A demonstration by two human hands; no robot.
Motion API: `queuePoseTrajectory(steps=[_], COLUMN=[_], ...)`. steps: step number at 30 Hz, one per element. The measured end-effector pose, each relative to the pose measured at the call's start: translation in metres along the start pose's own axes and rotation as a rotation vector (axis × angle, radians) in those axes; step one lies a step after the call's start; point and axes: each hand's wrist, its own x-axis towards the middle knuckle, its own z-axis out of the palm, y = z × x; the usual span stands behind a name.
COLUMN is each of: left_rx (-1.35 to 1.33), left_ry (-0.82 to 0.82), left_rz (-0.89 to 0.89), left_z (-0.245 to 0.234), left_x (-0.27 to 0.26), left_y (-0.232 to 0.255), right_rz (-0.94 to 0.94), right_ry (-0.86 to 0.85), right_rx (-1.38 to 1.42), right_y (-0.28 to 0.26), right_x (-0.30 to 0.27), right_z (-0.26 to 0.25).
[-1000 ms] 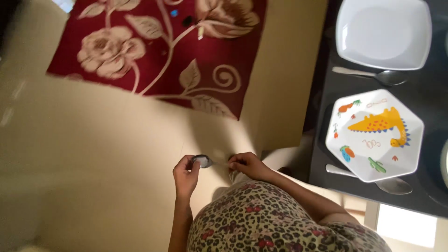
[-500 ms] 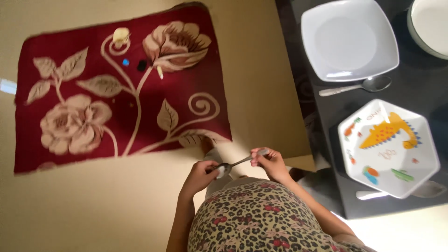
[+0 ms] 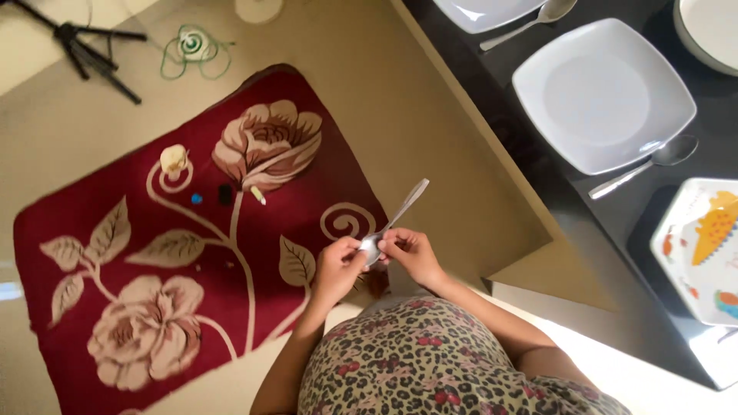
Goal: The recorder is setting the table by taking spoons from a dish rack and placing them next to plates.
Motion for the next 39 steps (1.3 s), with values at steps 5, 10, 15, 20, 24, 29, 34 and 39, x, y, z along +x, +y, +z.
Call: queuePoseTrajectory(steps=[5, 10, 15, 20, 24, 29, 34, 39], left_rx=[-0.021, -0.063, 0.016, 0.061, 0.029, -0.214, -0.191, -0.067], left_ry=[-0.118, -0.253, -0.237, -0.201, -0.186, -0.295, -0.33, -0.286], left_rz=[-0.011, 0.034, 0.018, 0.009, 0.012, 0.127, 0.19, 0.625], left_z=[-0.014, -0.029, -0.048, -0.058, -0.051, -0.027, -0.007, 0.002], left_x=[0.058, 0.129, 0.222, 0.32, 0.381, 0.43, 0.476, 0.528], left_y=[-0.004, 0.004, 0.037, 0.056, 0.058, 0.089, 0.132, 0.167], right_rz=[-0.055, -0.094, -0.171, -0.044, -0.043, -0.151, -0.138, -0.09], right_ry=[0.085, 0.165, 0.306, 0.507, 0.695, 0.716, 0.915, 1.022], right_rx=[-0.091, -0.255, -0.67, -0.789, -0.928, -0.959, -0.968, -1.009], right_y=[-0.023, -0.089, -0.153, -0.255, -0.304, -0.347, -0.385, -0.396], right_x=[0.044, 0.092, 0.145, 0.178, 0.207, 0.24, 0.263, 0.289], right_z=[0.014, 0.017, -0.015, -0.036, -0.071, -0.133, -0.156, -0.17])
